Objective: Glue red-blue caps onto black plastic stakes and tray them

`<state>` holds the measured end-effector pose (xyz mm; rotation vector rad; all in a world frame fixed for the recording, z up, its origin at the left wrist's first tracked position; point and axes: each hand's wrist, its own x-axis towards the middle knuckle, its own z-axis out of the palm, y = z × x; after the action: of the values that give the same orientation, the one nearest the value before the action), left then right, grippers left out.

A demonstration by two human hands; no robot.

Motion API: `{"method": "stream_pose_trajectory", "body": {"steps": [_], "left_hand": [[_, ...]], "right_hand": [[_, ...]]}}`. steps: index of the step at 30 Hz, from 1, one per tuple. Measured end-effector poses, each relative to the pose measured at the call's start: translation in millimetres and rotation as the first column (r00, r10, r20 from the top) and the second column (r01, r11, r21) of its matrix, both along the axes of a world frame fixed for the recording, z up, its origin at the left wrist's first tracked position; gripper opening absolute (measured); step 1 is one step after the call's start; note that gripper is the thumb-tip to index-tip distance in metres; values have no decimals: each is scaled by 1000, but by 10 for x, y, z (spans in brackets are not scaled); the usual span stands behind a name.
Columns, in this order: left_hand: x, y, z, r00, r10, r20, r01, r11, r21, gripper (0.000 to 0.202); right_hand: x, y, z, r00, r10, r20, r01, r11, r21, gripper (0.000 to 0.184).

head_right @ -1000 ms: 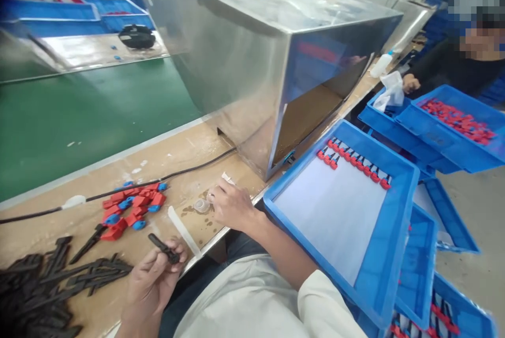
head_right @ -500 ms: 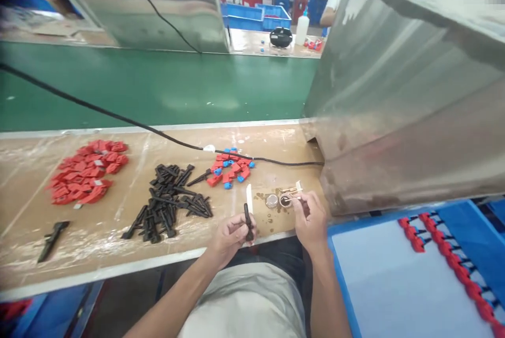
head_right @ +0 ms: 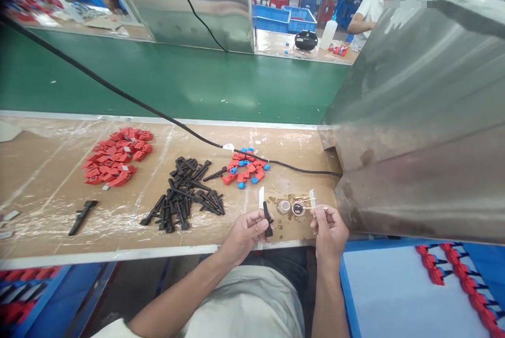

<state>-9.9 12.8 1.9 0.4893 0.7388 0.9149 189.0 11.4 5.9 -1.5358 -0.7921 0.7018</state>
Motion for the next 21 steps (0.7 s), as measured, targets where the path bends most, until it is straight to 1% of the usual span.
{"method": "stream_pose_trajectory", "body": {"steps": [5, 8, 10, 12, 15, 18, 21], "left_hand": [[92, 24, 21, 1000, 17, 17, -16, 1000, -21, 54], [127, 42, 42, 999, 24, 26, -23, 999, -24, 54], [139, 55, 55, 999, 22, 38, -21, 1000, -21, 54], [144, 67, 63, 998, 11, 60, -10, 1000, -20, 53], [145, 77, 66, 995, -4, 96, 7, 1000, -30, 53], [136, 81, 71, 994, -7, 109, 11, 999, -38, 53], [120, 86, 81, 993, -11, 118, 16, 999, -39, 54]], "right_hand": [[40, -5, 119, 981, 24, -192, -21, 1000, 16, 51], [15, -118, 225, 970, 50, -237, -43, 998, 35, 47], [-43, -235, 293, 972, 75, -225, -60, 996, 72, 41], [-126, -359, 350, 984, 124, -132, -105, 985, 140, 31], [-247, -499, 396, 973, 205, 105, -224, 948, 228, 14], [-310, -560, 385, 932, 259, 252, -317, 922, 225, 8], [-313, -565, 341, 899, 295, 323, -370, 907, 203, 9]]}}
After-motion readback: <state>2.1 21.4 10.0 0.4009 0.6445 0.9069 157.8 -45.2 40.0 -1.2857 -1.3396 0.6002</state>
